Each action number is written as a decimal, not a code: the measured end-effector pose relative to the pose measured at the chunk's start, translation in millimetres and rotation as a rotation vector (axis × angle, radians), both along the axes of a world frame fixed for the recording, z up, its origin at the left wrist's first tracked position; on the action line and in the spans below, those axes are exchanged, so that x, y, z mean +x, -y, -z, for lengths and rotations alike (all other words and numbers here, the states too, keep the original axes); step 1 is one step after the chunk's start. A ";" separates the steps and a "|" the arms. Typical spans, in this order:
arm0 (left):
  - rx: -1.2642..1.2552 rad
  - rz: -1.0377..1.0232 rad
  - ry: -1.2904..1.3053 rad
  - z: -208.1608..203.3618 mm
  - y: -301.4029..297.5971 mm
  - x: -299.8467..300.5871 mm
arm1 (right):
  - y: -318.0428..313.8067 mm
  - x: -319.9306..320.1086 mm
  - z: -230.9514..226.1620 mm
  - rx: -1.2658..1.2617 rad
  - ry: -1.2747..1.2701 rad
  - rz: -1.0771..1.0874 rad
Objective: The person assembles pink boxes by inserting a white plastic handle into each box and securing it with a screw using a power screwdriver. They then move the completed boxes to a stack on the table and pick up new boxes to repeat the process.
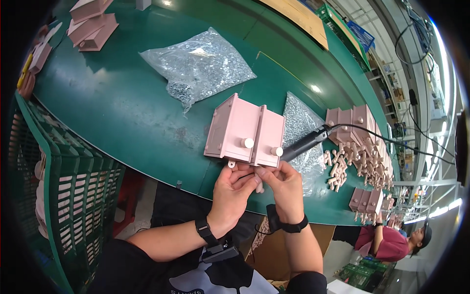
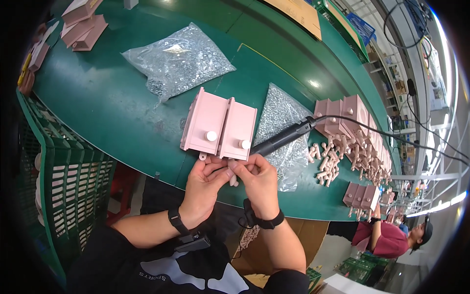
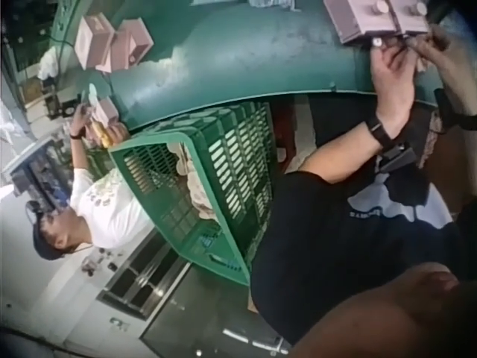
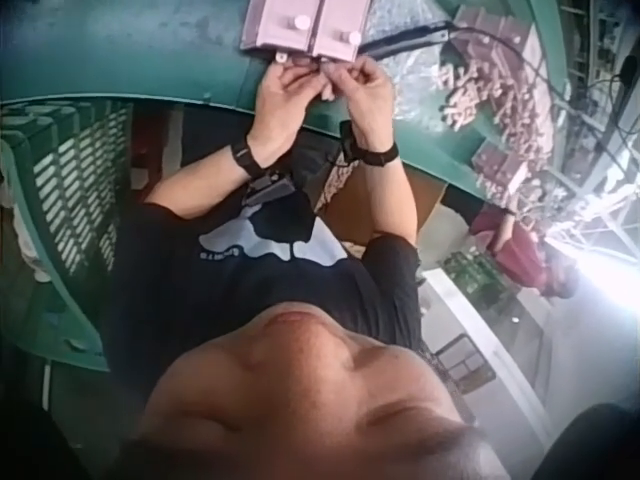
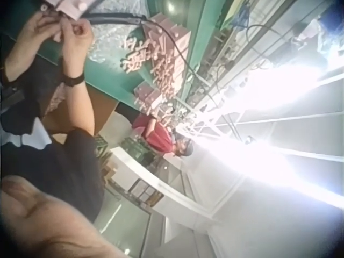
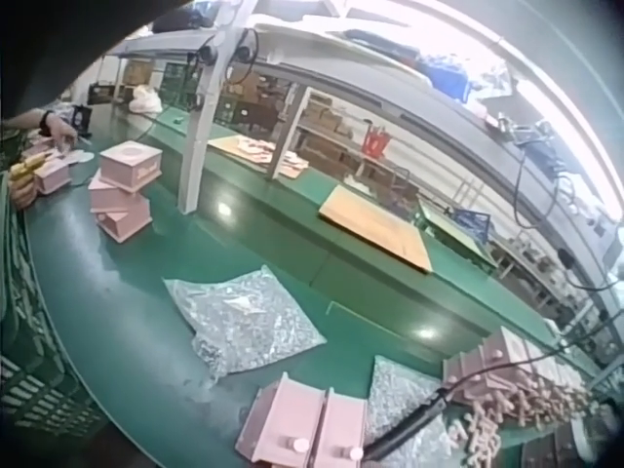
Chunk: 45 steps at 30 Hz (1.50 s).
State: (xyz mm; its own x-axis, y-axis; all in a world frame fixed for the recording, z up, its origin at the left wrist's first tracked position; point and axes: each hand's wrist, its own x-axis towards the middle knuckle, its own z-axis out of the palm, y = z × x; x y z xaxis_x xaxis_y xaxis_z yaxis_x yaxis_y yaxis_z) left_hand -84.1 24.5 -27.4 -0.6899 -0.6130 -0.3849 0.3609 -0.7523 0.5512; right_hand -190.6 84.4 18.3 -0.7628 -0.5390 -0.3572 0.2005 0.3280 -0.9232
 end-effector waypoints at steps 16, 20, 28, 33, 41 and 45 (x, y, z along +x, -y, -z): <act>-0.047 0.081 -0.017 2.3 5.2 -0.7 | -18.8 -28.6 -11.5 0.054 -0.232 -0.110; -0.034 0.080 0.010 -2.6 6.3 3.4 | -30.6 -96.0 -26.9 0.229 -0.906 0.331; -0.076 0.119 0.012 -3.6 7.8 0.6 | -15.4 -166.9 -17.7 0.544 -0.768 0.083; -0.100 0.073 0.022 -0.1 8.6 1.5 | -3.1 -101.2 -61.0 -0.243 -0.633 0.154; -0.036 0.078 -0.007 3.5 2.5 -0.6 | -0.5 -29.8 -33.7 -0.648 -0.305 -0.033; -0.043 0.063 0.015 4.1 3.5 -3.7 | 1.9 -27.4 -38.3 -0.663 -0.336 -0.047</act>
